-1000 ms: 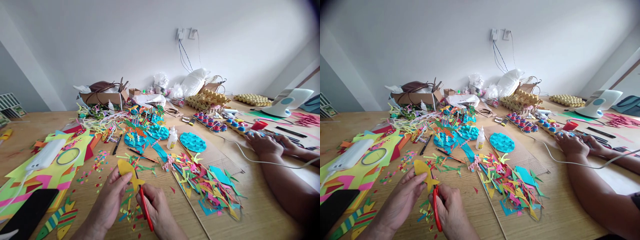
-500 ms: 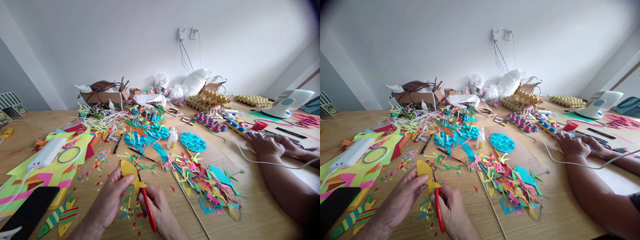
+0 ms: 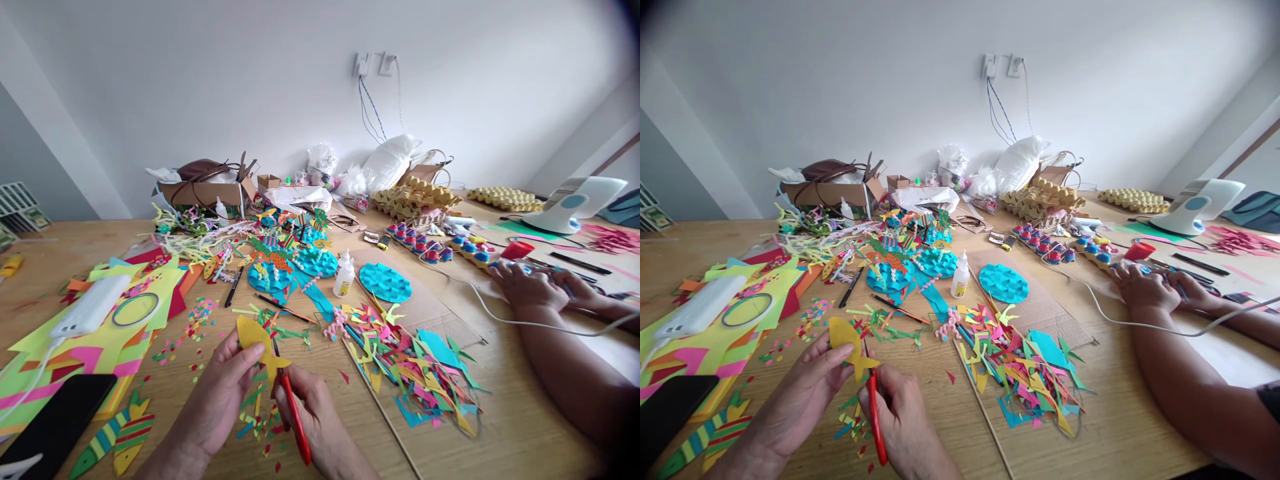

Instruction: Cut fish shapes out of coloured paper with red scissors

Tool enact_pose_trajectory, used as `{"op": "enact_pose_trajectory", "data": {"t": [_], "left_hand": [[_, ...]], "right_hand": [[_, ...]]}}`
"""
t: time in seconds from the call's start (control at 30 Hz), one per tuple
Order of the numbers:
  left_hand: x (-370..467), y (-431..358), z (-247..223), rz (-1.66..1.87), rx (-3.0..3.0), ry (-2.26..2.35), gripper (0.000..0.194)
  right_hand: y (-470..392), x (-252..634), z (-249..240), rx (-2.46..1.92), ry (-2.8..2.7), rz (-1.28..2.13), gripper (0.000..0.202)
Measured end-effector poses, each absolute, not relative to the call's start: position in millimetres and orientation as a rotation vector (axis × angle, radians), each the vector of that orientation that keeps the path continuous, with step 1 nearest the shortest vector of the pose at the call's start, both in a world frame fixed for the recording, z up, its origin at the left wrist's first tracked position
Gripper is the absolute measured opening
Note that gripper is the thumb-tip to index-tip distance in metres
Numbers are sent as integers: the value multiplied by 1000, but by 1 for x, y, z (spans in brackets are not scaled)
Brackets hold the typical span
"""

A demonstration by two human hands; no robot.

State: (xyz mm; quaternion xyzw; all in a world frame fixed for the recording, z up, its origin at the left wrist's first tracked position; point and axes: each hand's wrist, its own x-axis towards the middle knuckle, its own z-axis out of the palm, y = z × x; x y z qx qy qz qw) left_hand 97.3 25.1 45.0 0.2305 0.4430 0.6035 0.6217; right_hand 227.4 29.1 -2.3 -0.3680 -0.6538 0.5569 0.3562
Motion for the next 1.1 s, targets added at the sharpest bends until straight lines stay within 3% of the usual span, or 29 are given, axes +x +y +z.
{"op": "enact_pose_trajectory", "data": {"t": [0.27,0.8,1.1], "left_hand": [[108,24,45,1460,469,1076,15],[115,23,37,1482,550,1083,12],[116,23,37,1474,562,1111,13]], "right_hand": [[25,227,-8,-907,-1668,1451,23],[27,226,-4,-891,-1628,1435,44],[27,227,-4,-862,-1624,1439,39]]}}
